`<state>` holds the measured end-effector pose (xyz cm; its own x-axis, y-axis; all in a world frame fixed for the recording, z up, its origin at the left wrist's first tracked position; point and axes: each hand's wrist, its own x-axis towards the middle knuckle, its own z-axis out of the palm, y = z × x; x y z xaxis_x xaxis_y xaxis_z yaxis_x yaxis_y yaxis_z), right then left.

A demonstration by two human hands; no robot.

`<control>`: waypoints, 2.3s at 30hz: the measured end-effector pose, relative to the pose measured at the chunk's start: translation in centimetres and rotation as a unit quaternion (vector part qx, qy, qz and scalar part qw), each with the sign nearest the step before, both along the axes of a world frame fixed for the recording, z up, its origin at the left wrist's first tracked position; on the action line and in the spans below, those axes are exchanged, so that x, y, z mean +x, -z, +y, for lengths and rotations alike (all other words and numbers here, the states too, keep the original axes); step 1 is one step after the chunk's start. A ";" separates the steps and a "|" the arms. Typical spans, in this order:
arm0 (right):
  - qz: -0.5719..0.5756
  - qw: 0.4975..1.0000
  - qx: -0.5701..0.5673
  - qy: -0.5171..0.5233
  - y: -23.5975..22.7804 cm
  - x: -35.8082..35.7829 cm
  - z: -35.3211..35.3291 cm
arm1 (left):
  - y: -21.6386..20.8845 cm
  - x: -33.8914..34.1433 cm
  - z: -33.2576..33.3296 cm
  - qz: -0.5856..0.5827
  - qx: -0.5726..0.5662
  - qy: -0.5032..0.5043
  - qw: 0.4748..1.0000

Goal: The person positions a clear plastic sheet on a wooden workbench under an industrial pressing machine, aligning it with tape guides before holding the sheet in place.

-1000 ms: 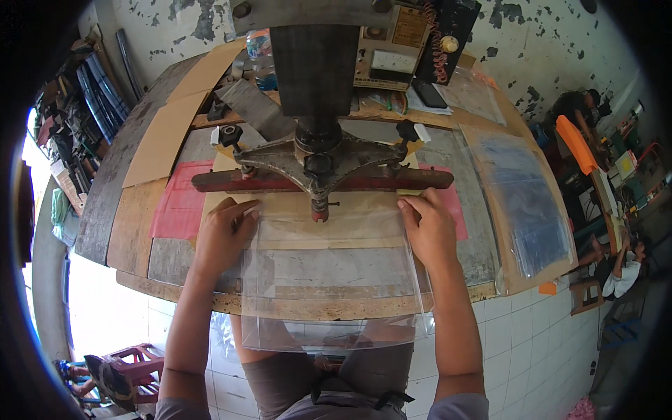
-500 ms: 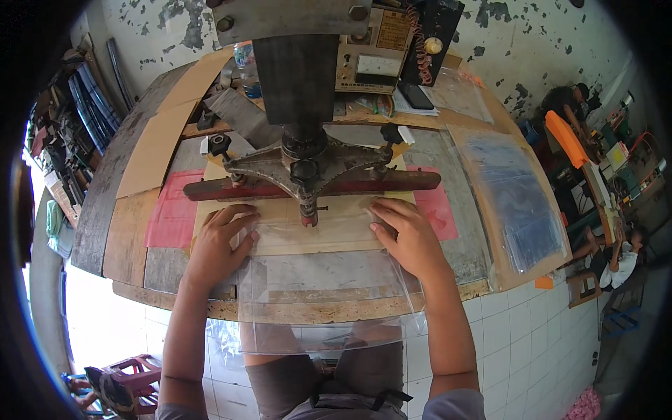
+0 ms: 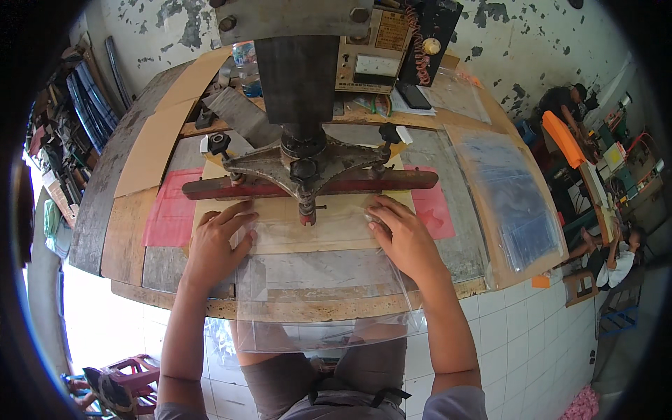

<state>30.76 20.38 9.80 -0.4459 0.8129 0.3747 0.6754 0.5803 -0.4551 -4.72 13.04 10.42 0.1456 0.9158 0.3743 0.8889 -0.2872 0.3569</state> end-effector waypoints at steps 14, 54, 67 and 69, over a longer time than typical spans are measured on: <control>0.033 0.997 -0.063 0.011 -0.1 0.1 0.0 | 0.2 0.2 0.1 0.003 -0.007 0.000 1.000; 0.044 0.998 -0.046 -0.010 0.0 1.0 -0.3 | 0.3 -0.7 -2.0 -0.029 0.025 0.062 0.997; 0.185 0.972 0.015 0.142 1.9 5.3 -9.9 | 3.0 -0.4 -13.2 -0.065 0.100 -0.079 0.990; 0.197 0.964 0.077 0.163 3.1 5.9 -11.0 | 5.6 0.4 -14.7 -0.037 0.146 -0.123 0.981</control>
<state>36.62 9.39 6.68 0.0248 0.8068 0.5904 0.6262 0.4478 -0.6382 -4.32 -1.70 4.86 -0.1048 0.7713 0.6277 0.9189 -0.1663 0.3577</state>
